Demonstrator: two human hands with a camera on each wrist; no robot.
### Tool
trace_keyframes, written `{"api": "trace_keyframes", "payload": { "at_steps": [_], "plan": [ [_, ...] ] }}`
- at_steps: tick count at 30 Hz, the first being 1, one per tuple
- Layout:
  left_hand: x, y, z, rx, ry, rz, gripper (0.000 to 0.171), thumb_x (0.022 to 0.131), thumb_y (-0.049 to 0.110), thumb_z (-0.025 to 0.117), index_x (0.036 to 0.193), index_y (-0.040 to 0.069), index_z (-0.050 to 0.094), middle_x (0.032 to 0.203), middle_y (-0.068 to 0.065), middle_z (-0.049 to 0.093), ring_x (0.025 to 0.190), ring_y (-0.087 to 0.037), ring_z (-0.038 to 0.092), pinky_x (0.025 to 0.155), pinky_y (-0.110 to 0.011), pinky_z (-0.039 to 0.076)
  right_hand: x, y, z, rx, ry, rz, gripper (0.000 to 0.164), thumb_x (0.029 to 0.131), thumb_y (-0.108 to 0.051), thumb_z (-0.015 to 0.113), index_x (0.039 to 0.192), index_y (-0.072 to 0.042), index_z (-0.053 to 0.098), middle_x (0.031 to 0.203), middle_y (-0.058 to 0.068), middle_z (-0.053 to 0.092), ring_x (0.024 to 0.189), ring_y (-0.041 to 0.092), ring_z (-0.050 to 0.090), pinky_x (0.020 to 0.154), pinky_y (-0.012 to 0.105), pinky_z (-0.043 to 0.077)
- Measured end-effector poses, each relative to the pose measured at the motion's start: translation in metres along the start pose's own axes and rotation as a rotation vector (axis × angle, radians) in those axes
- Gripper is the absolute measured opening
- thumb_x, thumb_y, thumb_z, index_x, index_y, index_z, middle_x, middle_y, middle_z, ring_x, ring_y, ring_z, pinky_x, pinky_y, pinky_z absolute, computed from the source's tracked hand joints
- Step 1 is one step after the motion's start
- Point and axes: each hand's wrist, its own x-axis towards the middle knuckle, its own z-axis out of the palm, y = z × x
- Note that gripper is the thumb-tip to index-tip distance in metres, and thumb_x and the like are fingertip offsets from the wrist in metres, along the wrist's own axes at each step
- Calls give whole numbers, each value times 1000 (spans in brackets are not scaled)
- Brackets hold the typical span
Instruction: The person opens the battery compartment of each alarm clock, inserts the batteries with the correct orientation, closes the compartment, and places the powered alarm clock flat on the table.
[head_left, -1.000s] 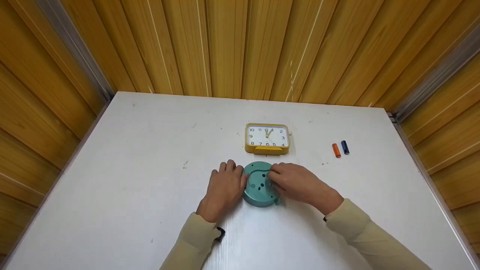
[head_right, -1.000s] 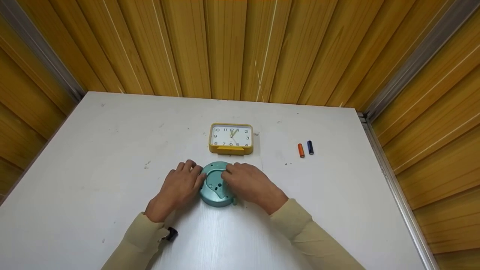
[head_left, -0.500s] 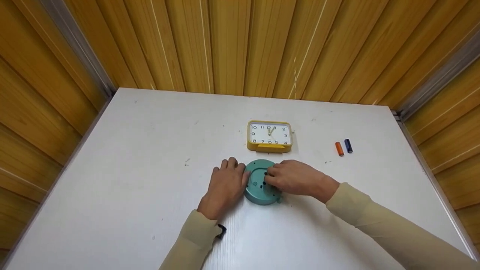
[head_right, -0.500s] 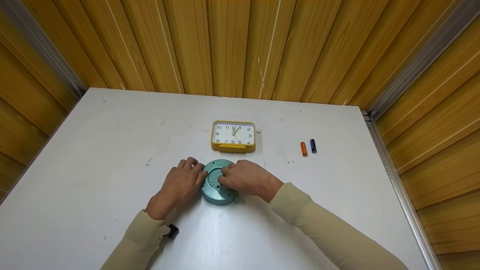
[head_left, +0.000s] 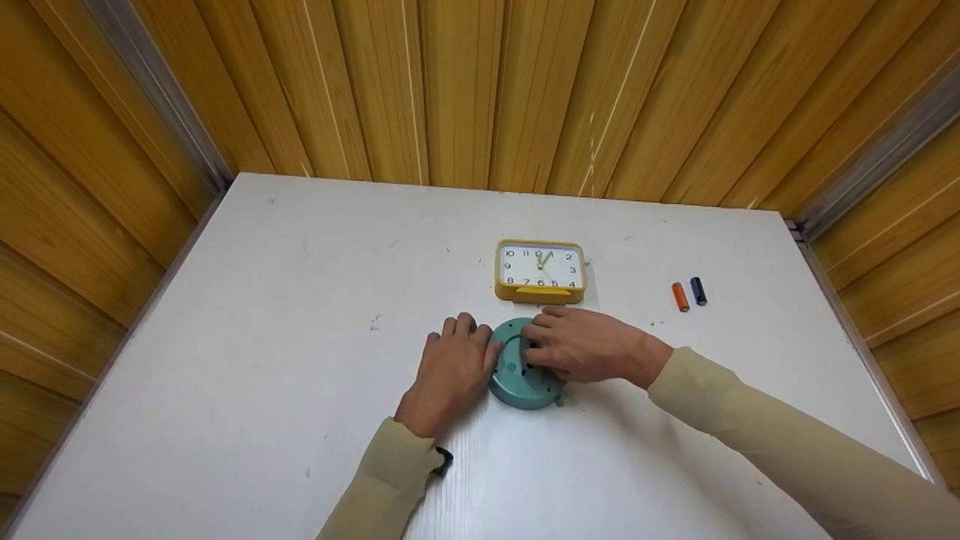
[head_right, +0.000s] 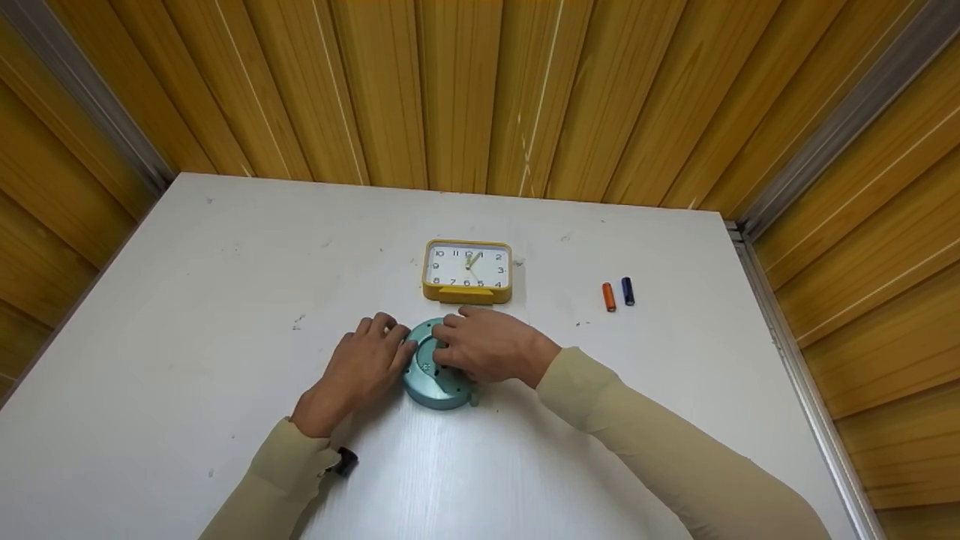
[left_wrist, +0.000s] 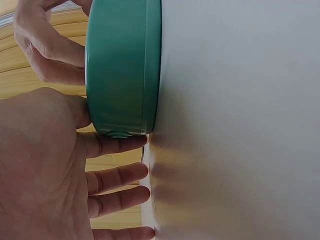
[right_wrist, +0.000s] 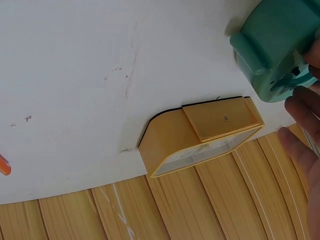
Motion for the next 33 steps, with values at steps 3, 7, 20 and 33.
{"api": "trace_keyframes", "payload": {
  "at_steps": [3, 7, 20, 33],
  "plan": [
    [0, 0, 0, -12, -4, 0, 47, 114, 44, 40, 130, 9, 67, 123, -13, 57, 110, -30, 54, 90, -49, 54, 2, 1, -1, 25, -21, -4, 34, 97, -22, 81, 127, -16, 69, 129, 10, 64, 117, 27, 61, 108, 42, 50],
    [0, -1, -1, -12, -10, 3, 46, 114, 43, 41, 129, 8, 67, 123, -13, 57, 110, -30, 53, 91, -49, 54, 4, 0, 0, 48, -36, -9, 32, 97, -18, 82, 125, -16, 68, 133, 12, 62, 119, 28, 62, 106, 42, 52],
    [-1, -1, -1, -16, -9, -3, 46, 114, 43, 42, 130, 9, 68, 121, -12, 57, 108, -29, 53, 90, -49, 54, 1, 2, 2, 4, 10, -41, 32, 94, -17, 84, 122, -16, 68, 117, 8, 62, 105, 24, 62, 97, 34, 56],
    [1, -1, -2, -45, -37, -11, 48, 114, 44, 39, 132, 10, 67, 126, -12, 56, 113, -29, 53, 96, -50, 52, -6, -1, 9, 28, 50, -11, 34, 96, -18, 81, 127, -16, 67, 135, 13, 63, 121, 27, 63, 100, 38, 56]
  ]
}}
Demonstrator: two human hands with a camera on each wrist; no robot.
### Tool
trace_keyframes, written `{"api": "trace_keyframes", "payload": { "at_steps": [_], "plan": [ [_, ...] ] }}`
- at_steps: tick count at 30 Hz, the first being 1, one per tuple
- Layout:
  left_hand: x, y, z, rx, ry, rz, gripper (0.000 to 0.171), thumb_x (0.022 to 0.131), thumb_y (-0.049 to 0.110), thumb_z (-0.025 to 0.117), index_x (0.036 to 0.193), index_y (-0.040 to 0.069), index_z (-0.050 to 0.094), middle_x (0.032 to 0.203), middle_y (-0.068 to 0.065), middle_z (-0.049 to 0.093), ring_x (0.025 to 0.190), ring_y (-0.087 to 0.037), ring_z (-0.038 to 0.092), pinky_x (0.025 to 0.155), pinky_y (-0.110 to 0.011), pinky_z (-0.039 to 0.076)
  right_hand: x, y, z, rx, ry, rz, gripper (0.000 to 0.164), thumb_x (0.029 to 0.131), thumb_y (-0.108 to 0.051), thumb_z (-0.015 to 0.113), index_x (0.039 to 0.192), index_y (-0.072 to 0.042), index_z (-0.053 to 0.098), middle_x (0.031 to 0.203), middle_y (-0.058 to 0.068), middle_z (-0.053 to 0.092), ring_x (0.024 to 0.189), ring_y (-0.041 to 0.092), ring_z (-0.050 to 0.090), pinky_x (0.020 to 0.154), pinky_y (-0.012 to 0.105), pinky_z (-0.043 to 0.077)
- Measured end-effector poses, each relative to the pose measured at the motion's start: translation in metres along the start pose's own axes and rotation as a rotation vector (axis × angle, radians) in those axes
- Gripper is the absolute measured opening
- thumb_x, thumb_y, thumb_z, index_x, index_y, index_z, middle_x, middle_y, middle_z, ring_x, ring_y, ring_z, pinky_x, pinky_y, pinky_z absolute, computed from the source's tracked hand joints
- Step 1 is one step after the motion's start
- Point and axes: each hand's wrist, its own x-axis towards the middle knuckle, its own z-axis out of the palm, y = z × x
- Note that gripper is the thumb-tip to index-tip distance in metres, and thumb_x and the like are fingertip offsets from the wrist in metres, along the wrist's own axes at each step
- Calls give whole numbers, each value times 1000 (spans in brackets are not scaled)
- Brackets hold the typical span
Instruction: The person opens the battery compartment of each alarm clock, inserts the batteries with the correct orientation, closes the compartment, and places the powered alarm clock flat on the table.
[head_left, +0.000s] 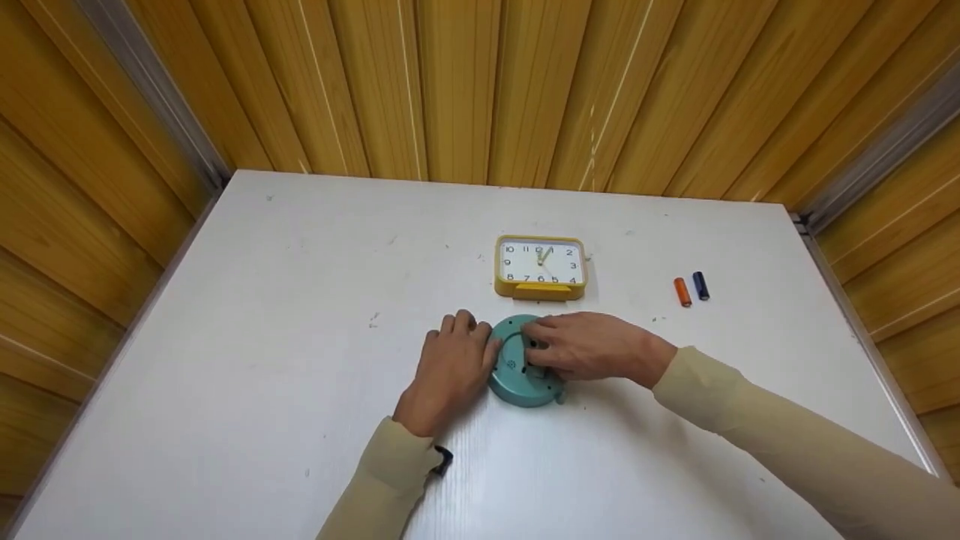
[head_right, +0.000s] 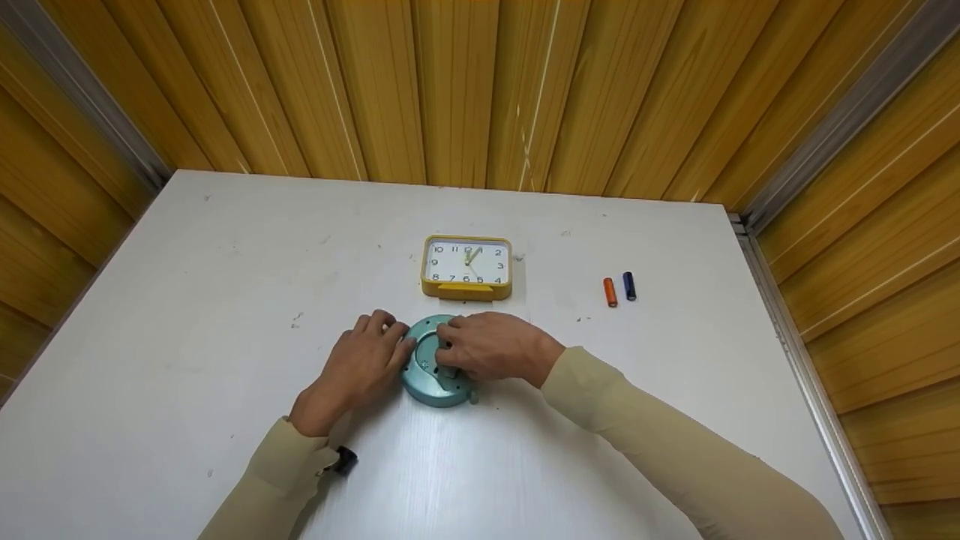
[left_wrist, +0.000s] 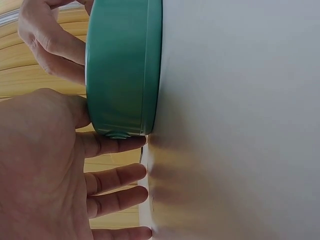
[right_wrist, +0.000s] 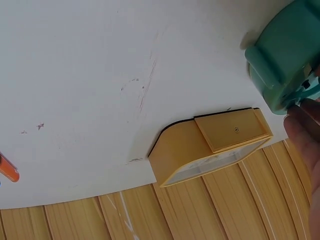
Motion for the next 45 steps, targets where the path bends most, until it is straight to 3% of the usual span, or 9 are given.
{"api": "trace_keyframes", "payload": {
  "at_steps": [10, 15, 20, 40, 45],
  "plan": [
    [0, -1, 1, -5, -6, -4, 48, 114, 44, 40, 133, 10, 67, 127, -12, 57, 115, -30, 53, 98, -51, 52, -12, -8, 8, -140, -21, -7, 56, 89, -12, 88, 137, -11, 60, 148, 16, 59, 135, 30, 59, 104, 40, 52],
    [0, -1, 1, -10, 11, -2, 47, 114, 44, 41, 131, 9, 67, 126, -13, 57, 115, -30, 53, 96, -50, 52, -16, -12, 15, -172, 58, -6, 51, 88, -9, 88, 132, -8, 63, 142, 15, 62, 132, 29, 61, 103, 38, 53],
    [-1, -2, 3, -20, 26, 5, 46, 114, 44, 42, 129, 9, 67, 125, -13, 57, 114, -29, 53, 96, -50, 52, -15, -12, 20, -181, 114, -8, 48, 88, -8, 88, 129, -6, 64, 138, 14, 64, 129, 28, 63, 101, 37, 54],
    [1, -1, 2, -60, 0, -17, 51, 114, 46, 37, 134, 10, 67, 129, -12, 57, 118, -30, 51, 101, -51, 49, -17, -7, 12, -155, 26, -41, 58, 88, -10, 89, 138, -8, 60, 144, 12, 62, 133, 27, 60, 104, 37, 51],
    [0, -1, 1, -31, 31, 2, 46, 114, 45, 41, 129, 10, 68, 126, -12, 57, 114, -30, 53, 96, -50, 51, -18, -8, 13, -156, 58, -38, 55, 89, -7, 87, 136, -6, 59, 142, 13, 62, 132, 28, 59, 107, 37, 50]
  ]
}}
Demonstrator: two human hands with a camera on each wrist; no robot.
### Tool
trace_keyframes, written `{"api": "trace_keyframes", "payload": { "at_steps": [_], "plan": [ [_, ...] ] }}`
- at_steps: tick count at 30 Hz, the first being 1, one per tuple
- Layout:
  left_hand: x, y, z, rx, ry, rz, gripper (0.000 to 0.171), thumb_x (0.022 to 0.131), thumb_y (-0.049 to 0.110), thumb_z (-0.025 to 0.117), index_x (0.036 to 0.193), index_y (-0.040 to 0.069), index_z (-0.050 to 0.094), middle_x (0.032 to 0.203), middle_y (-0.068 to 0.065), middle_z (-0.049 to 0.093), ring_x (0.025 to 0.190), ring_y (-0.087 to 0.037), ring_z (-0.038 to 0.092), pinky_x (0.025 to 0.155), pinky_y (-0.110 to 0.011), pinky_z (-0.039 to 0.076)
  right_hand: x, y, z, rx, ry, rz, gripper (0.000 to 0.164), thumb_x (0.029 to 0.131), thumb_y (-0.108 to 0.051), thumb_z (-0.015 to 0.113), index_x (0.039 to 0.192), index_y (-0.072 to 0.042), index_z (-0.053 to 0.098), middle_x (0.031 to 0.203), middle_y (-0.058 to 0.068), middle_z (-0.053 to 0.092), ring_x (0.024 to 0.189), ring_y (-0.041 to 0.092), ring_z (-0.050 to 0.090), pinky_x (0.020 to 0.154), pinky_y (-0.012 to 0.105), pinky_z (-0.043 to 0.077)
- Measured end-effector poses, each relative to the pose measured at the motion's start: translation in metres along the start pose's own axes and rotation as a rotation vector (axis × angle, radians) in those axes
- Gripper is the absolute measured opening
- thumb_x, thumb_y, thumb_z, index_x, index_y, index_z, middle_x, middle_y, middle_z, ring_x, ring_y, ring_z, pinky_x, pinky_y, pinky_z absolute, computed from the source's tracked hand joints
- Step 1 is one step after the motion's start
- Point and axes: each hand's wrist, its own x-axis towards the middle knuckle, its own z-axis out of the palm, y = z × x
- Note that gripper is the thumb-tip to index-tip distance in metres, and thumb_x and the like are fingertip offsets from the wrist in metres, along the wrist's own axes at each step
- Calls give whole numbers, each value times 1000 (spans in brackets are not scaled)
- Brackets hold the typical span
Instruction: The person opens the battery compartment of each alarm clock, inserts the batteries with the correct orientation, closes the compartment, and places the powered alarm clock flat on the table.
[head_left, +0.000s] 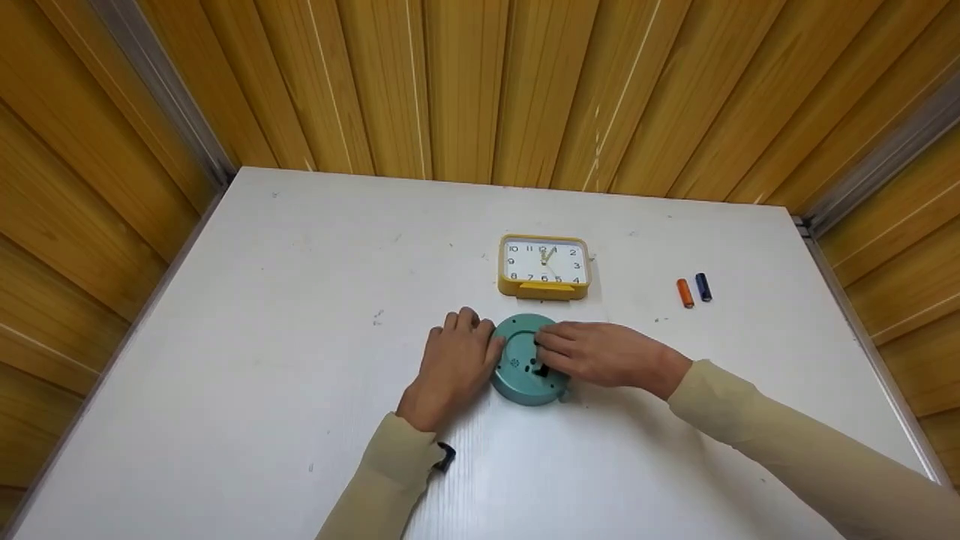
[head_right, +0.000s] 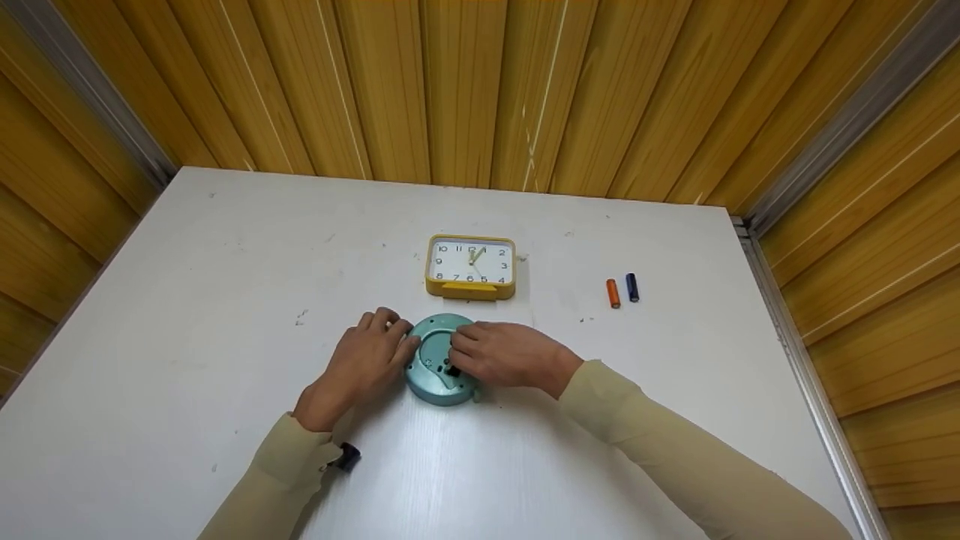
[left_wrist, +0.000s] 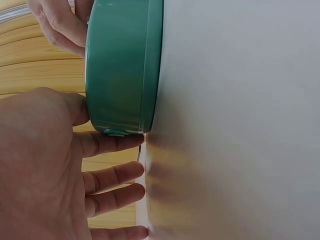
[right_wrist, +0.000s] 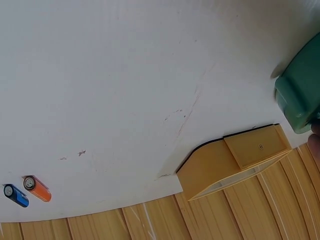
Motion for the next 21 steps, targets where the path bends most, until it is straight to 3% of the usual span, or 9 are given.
{"api": "trace_keyframes", "payload": {
  "at_steps": [12, 21],
  "plan": [
    [1, 1, -1, 5, -5, -1, 45, 114, 44, 41, 128, 10, 68, 127, -12, 57, 114, -30, 53, 95, -50, 51, -3, -5, 7, -20, 133, 15, 52, 85, -6, 90, 128, -4, 63, 132, 13, 67, 124, 26, 63, 104, 36, 52],
    [1, 0, -1, 2, -21, -9, 47, 114, 44, 40, 131, 10, 67, 128, -12, 57, 116, -29, 52, 98, -49, 51, -9, -4, 8, 1, 221, 86, 57, 80, -2, 93, 129, 0, 64, 129, 15, 68, 120, 28, 67, 100, 38, 55]
  ]
}}
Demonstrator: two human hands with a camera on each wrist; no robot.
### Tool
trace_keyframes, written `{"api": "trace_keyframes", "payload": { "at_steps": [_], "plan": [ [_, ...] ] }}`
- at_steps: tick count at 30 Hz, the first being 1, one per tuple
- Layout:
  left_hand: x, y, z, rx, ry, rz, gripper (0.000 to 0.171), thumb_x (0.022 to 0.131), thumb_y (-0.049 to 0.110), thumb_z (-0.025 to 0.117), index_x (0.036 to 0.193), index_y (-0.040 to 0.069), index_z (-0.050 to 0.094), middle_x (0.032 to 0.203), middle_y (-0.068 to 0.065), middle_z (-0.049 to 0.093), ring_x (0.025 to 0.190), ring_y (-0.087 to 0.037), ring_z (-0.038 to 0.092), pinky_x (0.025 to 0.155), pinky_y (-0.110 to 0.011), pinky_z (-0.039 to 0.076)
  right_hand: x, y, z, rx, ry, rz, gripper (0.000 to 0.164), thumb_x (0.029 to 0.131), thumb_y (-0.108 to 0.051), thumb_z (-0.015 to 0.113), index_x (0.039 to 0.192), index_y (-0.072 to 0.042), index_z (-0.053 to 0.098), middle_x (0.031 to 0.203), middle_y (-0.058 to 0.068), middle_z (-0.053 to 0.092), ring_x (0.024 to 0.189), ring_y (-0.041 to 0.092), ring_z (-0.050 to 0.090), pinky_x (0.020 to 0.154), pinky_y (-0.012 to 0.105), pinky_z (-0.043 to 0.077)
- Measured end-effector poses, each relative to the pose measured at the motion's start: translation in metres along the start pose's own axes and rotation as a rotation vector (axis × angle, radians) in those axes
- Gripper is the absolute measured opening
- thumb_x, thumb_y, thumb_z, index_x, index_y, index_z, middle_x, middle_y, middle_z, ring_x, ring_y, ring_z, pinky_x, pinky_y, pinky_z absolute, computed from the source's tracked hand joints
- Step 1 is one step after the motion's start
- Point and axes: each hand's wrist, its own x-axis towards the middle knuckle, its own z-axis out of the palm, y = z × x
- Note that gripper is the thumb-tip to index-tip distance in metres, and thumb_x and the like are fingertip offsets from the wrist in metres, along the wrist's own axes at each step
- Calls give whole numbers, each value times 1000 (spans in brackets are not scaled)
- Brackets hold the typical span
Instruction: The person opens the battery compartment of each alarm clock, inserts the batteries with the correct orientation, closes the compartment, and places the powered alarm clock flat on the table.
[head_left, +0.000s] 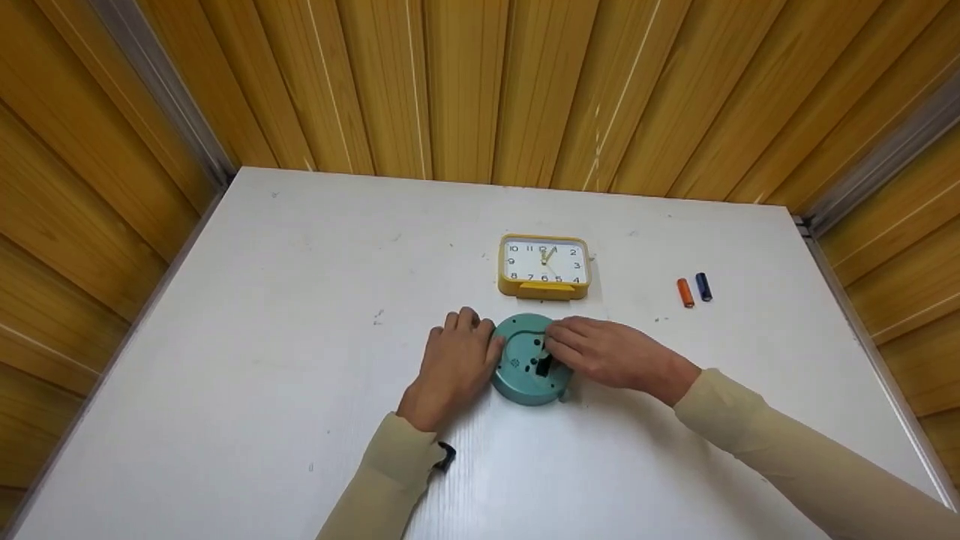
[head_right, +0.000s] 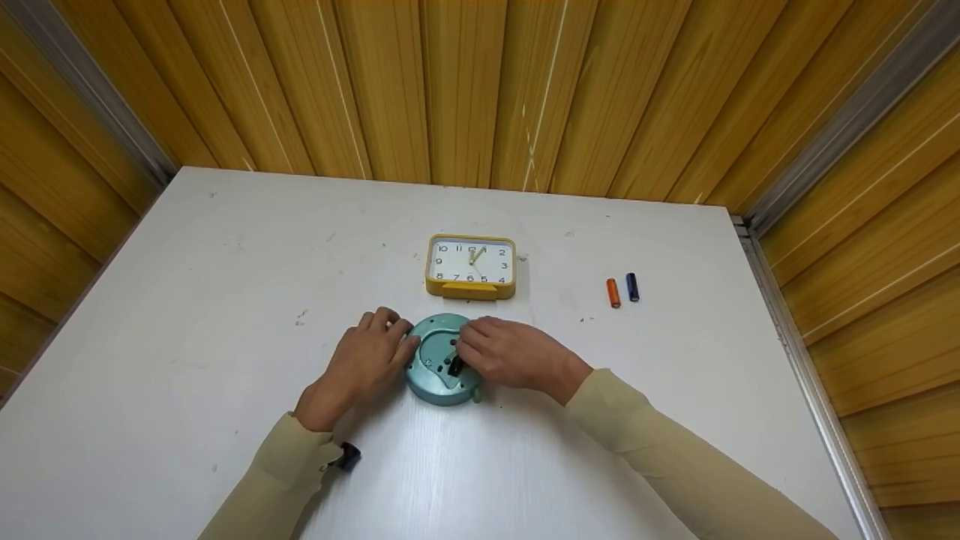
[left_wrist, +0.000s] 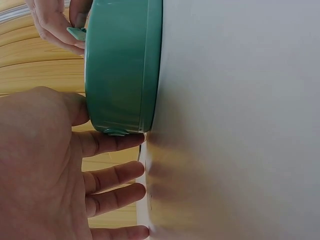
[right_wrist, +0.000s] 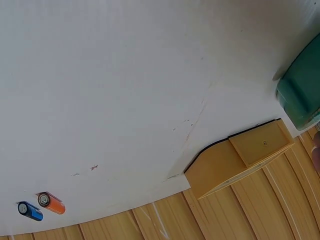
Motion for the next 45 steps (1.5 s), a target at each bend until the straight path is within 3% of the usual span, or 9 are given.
{"api": "trace_keyframes", "payload": {
  "at_steps": [8, 15, 21, 27, 35, 38, 45],
  "plan": [
    [0, 1, 1, -24, 20, -3, 46, 114, 43, 41, 130, 9, 68, 128, -13, 57, 115, -30, 52, 98, -50, 50, -14, 6, 0, -56, 34, 80, 56, 77, 3, 93, 126, 2, 66, 127, 18, 70, 116, 30, 69, 95, 39, 57],
    [0, 2, 0, -29, 26, -7, 46, 113, 42, 43, 130, 9, 69, 128, -13, 58, 116, -31, 52, 97, -51, 51, -27, 10, 1, -134, -50, 220, 56, 75, 2, 95, 122, 4, 65, 122, 21, 70, 112, 35, 71, 92, 42, 58],
    [0, 2, 1, -32, 17, -13, 47, 113, 43, 42, 132, 8, 68, 130, -13, 58, 117, -30, 52, 99, -51, 50, -37, 14, 6, -160, -65, 275, 52, 75, 4, 94, 118, 6, 65, 116, 22, 70, 107, 36, 71, 90, 42, 59],
    [0, 1, 1, -42, 22, -15, 48, 113, 43, 42, 133, 8, 68, 130, -14, 58, 118, -31, 52, 99, -51, 50, -46, 19, 7, -166, -110, 343, 51, 77, 2, 94, 120, 7, 66, 116, 23, 70, 107, 36, 72, 90, 42, 59],
    [1, 1, 2, -47, 11, -22, 49, 113, 43, 40, 135, 9, 67, 132, -14, 58, 119, -31, 51, 101, -51, 49, -60, 27, 16, -183, -174, 496, 44, 81, 6, 89, 118, 9, 66, 113, 24, 70, 104, 37, 72, 90, 43, 59],
    [0, 1, 1, -42, 19, -13, 47, 113, 42, 41, 132, 9, 68, 129, -13, 58, 118, -31, 51, 99, -51, 50, -66, 28, 21, -180, -149, 525, 39, 83, 7, 88, 115, 10, 65, 110, 24, 70, 101, 38, 73, 89, 43, 60],
    [-1, 0, 0, -29, 16, -12, 47, 114, 43, 40, 130, 10, 68, 128, -12, 57, 117, -29, 51, 99, -50, 50, -81, 34, 33, -201, -1, 537, 28, 81, 17, 81, 102, 13, 63, 99, 25, 69, 90, 39, 72, 79, 44, 62]
  ]
}}
